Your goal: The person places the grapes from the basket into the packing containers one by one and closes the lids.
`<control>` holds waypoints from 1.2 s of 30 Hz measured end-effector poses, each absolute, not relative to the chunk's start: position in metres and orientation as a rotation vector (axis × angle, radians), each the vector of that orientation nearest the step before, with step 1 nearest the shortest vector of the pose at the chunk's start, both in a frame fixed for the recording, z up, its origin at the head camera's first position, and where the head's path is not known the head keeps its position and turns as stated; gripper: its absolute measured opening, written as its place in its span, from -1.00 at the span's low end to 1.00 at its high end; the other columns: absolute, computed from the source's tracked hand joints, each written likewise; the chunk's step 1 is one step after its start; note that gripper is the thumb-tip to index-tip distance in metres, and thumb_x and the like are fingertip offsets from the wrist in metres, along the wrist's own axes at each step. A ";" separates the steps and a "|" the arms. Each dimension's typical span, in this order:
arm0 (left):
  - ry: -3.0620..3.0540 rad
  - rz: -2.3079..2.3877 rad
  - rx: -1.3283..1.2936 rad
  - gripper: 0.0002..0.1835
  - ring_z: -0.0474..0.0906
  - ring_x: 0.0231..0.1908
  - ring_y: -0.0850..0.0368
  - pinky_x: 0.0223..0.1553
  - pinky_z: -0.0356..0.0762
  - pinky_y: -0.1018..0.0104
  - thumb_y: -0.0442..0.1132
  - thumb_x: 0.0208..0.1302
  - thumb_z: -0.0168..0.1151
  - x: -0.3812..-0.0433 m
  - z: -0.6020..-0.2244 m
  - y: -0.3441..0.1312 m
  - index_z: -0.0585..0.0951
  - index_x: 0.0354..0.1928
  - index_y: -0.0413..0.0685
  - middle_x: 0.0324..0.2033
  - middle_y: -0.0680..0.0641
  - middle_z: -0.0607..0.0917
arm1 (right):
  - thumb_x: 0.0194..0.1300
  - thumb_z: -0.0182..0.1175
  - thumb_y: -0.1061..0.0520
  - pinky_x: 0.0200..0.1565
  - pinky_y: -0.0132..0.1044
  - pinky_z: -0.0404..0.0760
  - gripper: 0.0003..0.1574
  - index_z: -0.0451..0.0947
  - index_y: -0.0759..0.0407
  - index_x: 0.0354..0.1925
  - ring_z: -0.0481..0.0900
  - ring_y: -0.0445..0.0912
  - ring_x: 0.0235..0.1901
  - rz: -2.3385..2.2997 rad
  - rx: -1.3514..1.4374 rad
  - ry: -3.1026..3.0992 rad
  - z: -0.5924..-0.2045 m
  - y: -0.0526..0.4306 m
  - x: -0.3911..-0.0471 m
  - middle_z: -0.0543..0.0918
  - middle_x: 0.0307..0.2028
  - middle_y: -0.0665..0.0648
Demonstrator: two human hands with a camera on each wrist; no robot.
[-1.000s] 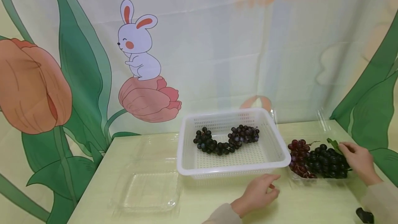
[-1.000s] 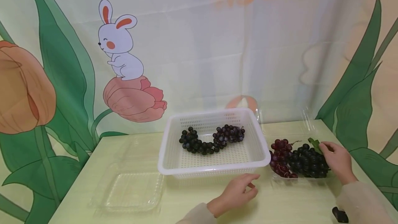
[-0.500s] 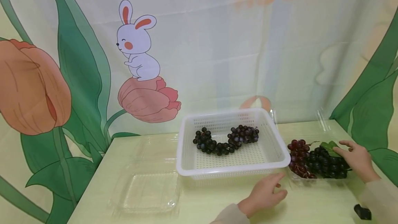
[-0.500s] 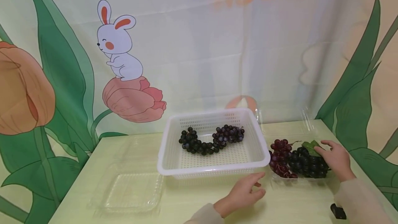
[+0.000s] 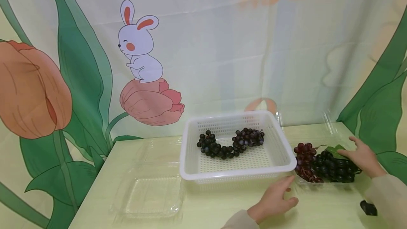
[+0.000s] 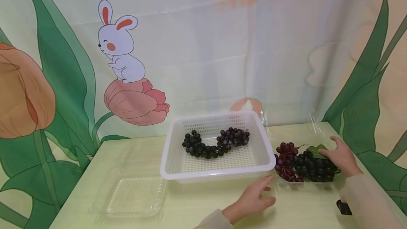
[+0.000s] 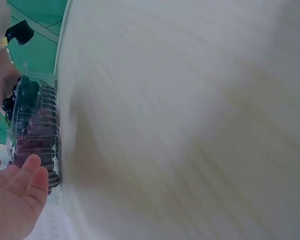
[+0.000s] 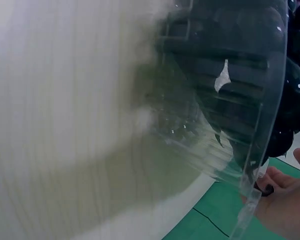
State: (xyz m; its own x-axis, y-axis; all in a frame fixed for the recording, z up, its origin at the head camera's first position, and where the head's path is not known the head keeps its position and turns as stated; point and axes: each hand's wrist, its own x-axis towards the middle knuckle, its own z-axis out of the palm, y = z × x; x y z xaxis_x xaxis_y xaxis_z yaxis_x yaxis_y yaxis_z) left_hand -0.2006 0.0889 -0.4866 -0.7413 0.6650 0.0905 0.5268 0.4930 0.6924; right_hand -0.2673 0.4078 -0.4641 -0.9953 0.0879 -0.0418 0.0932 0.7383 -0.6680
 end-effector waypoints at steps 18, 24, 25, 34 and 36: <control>2.375 1.196 0.936 -0.32 0.52 -0.03 0.27 -0.04 0.40 0.53 -0.18 0.16 0.11 -0.200 -0.488 0.096 0.14 0.33 0.00 0.28 0.00 0.26 | 0.24 0.02 0.04 0.06 0.40 -0.01 0.19 -0.71 0.39 0.25 -0.38 0.54 0.18 -1.332 0.026 2.700 -0.465 0.407 -0.290 -0.50 0.20 0.66; 2.382 1.248 0.890 -0.31 0.52 -0.04 0.28 -0.07 0.41 0.55 -0.19 0.12 0.14 -0.198 -0.488 0.098 0.17 0.32 0.01 0.27 0.02 0.29 | 0.19 0.03 0.18 0.06 0.39 0.00 0.19 -0.74 0.39 0.24 -0.41 0.55 0.17 -1.333 0.020 2.664 -0.462 0.408 -0.294 -0.55 0.19 0.65; 2.397 1.254 0.888 -0.30 0.52 -0.05 0.28 -0.07 0.41 0.55 -0.19 0.10 0.15 -0.198 -0.489 0.098 0.18 0.31 0.01 0.27 0.02 0.30 | 0.17 0.03 0.20 0.06 0.39 0.00 0.20 -0.74 0.40 0.24 -0.42 0.55 0.16 -1.330 0.022 2.656 -0.461 0.407 -0.295 -0.56 0.18 0.65; 2.416 1.291 0.887 -0.28 0.51 -0.01 0.29 -0.13 0.41 0.62 -0.19 0.07 0.15 -0.198 -0.492 0.099 0.18 0.32 -0.03 0.33 -0.06 0.17 | 0.06 -0.01 0.31 0.08 0.40 -0.10 0.19 -0.74 0.43 0.23 -0.49 0.50 0.18 -1.293 0.038 2.640 -0.459 0.405 -0.305 -0.56 0.18 0.65; 2.401 1.285 0.885 -0.29 0.50 0.01 0.29 -0.10 0.40 0.61 -0.19 0.09 0.14 -0.199 -0.490 0.099 0.17 0.32 -0.04 0.33 -0.06 0.16 | 0.05 -0.03 0.33 0.09 0.40 -0.11 0.18 -0.74 0.43 0.23 -0.50 0.50 0.19 -1.287 0.042 2.639 -0.459 0.405 -0.306 -0.58 0.18 0.63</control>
